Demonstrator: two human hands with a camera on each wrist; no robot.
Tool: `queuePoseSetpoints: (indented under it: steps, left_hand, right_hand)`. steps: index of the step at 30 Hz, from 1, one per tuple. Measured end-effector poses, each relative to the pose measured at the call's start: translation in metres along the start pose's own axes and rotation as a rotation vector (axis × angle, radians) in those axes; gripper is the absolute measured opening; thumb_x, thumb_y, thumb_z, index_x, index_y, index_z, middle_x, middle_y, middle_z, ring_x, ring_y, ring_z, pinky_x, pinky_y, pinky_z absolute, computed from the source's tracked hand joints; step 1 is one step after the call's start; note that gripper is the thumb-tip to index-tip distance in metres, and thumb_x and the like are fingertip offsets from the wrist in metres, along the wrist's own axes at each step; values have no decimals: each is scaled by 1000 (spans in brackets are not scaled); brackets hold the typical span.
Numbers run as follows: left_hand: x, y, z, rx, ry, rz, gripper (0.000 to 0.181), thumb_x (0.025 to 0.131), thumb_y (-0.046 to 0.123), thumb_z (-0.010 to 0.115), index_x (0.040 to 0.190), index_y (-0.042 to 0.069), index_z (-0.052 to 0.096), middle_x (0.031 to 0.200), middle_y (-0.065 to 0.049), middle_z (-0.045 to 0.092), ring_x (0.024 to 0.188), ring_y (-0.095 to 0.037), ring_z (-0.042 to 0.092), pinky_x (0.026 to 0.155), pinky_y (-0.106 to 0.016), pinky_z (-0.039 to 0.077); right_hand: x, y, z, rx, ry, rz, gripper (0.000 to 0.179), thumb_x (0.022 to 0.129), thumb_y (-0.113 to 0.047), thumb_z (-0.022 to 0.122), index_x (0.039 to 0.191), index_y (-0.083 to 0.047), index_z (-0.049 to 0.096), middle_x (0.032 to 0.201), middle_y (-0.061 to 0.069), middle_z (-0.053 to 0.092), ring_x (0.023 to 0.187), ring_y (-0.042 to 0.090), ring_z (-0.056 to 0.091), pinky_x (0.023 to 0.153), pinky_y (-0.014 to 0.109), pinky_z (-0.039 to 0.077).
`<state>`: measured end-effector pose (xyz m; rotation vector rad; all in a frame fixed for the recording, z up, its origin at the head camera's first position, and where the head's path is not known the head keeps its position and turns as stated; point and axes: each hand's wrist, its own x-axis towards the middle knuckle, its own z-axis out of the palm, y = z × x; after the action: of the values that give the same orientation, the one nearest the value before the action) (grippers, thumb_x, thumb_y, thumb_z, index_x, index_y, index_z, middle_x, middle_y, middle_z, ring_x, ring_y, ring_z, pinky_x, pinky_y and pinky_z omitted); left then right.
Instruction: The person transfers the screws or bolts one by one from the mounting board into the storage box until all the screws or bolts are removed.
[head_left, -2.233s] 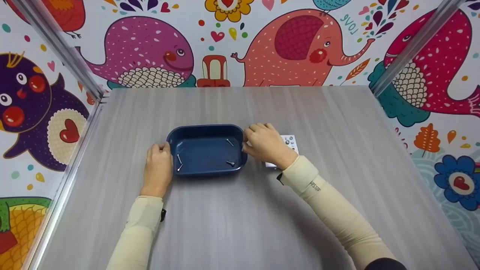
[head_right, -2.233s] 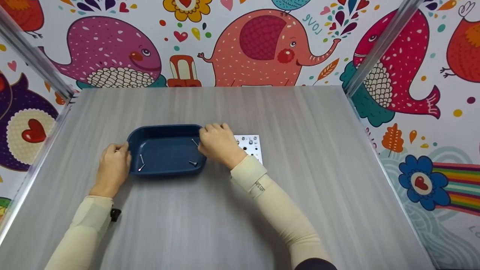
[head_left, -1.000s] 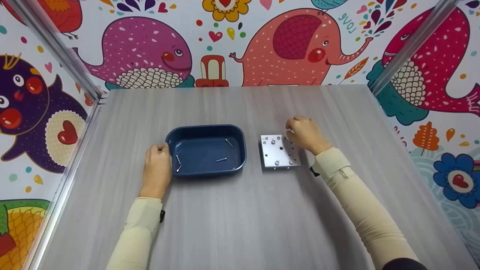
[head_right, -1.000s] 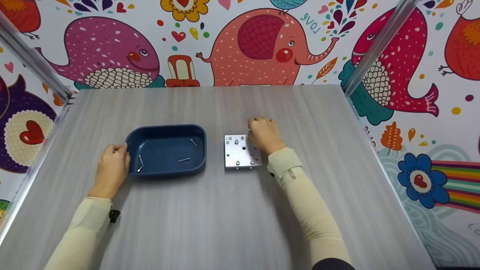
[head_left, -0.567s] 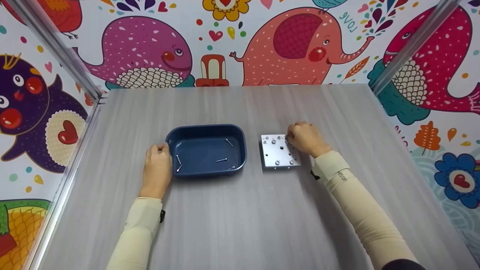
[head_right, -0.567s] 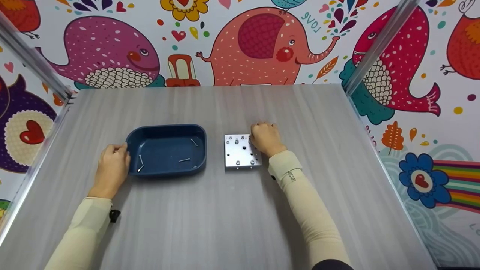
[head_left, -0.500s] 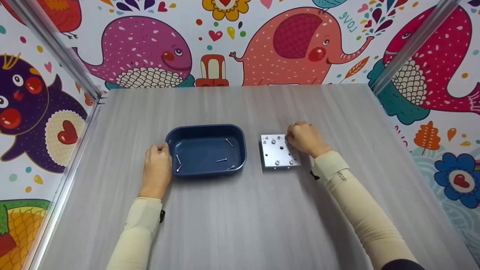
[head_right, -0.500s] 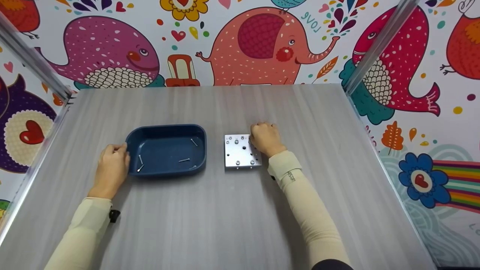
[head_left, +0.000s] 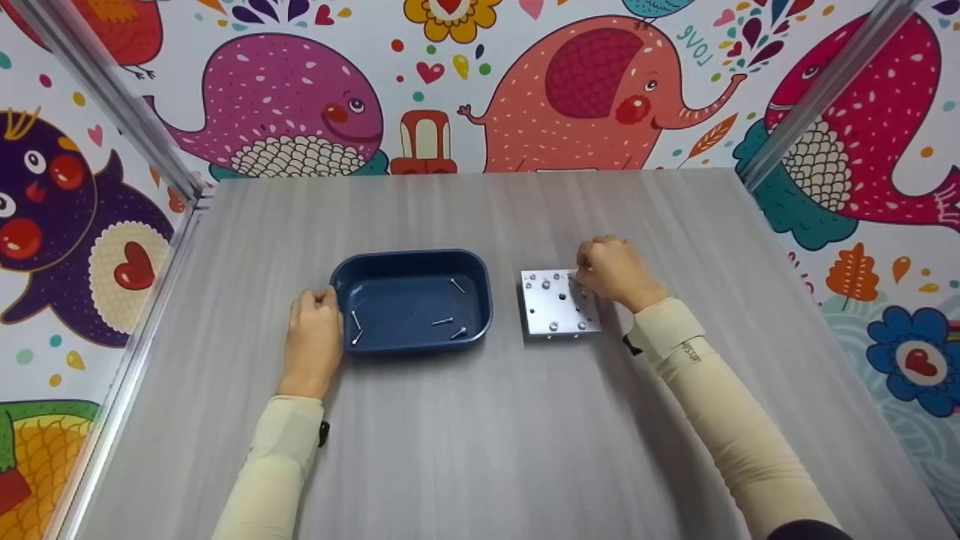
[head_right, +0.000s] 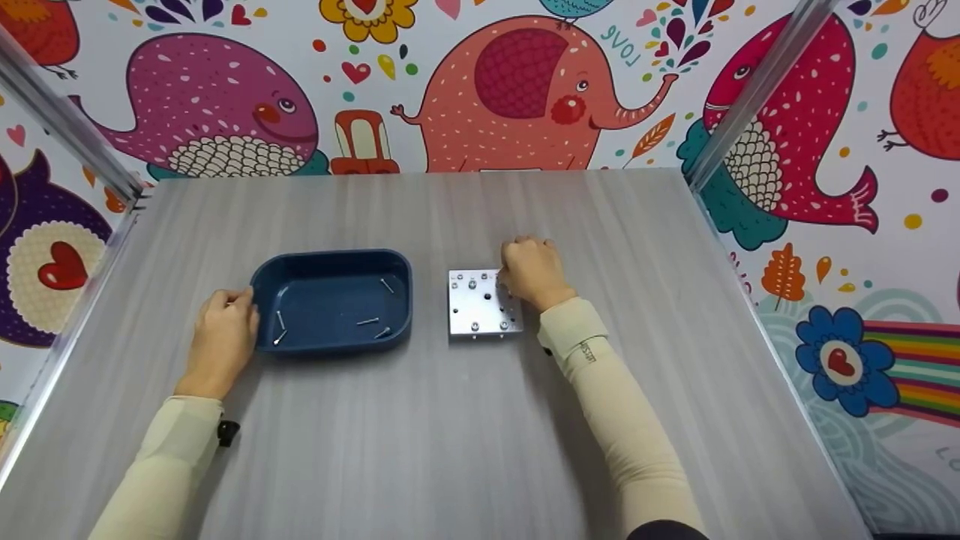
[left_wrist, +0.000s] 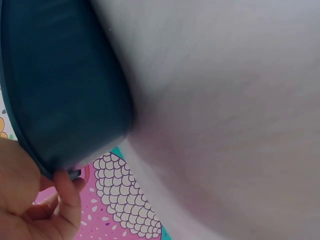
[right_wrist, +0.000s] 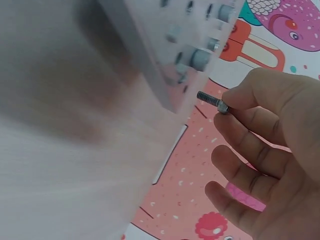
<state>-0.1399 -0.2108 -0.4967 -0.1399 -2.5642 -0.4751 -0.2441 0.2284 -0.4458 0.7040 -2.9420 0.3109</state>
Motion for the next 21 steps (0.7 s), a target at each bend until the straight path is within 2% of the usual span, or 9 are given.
queuePoseSetpoints:
  steps: [4,9,14,21]
  left_hand:
    - [0,0,0,7,-22,-10,30,89,-8,65,116,-20,62,99,-31,58,93,-47,58,84,-51,53]
    - [-1,0,0,3,-26,-19,31,88,-8,66,117,-19,62,100,-31,57,93,-47,57,84,-52,53]
    - [-1,1,1,-4,-14,-12,30,89,-7,65,116,-19,62,100,-31,58,94,-47,57,85,-52,53]
    - [0,2,0,5,-8,8,29,87,-8,65,114,-19,63,99,-31,58,92,-48,57,85,-52,52]
  right_hand:
    - [0,-8,-4,0,14,-28,6,80,-5,73,85,-2,71,79,11,65,78,33,62,71,54,49]
    - [4,-26,-7,37,41,-105,5,81,-2,71,86,-1,71,81,11,66,77,30,63,71,50,52]
    - [11,-53,-11,56,65,-157,4,83,-3,72,87,-3,71,83,9,68,79,26,64,74,43,54]
    - [20,-93,-5,53,99,-265,5,82,-9,72,87,-7,71,83,5,67,80,26,62,67,44,51]
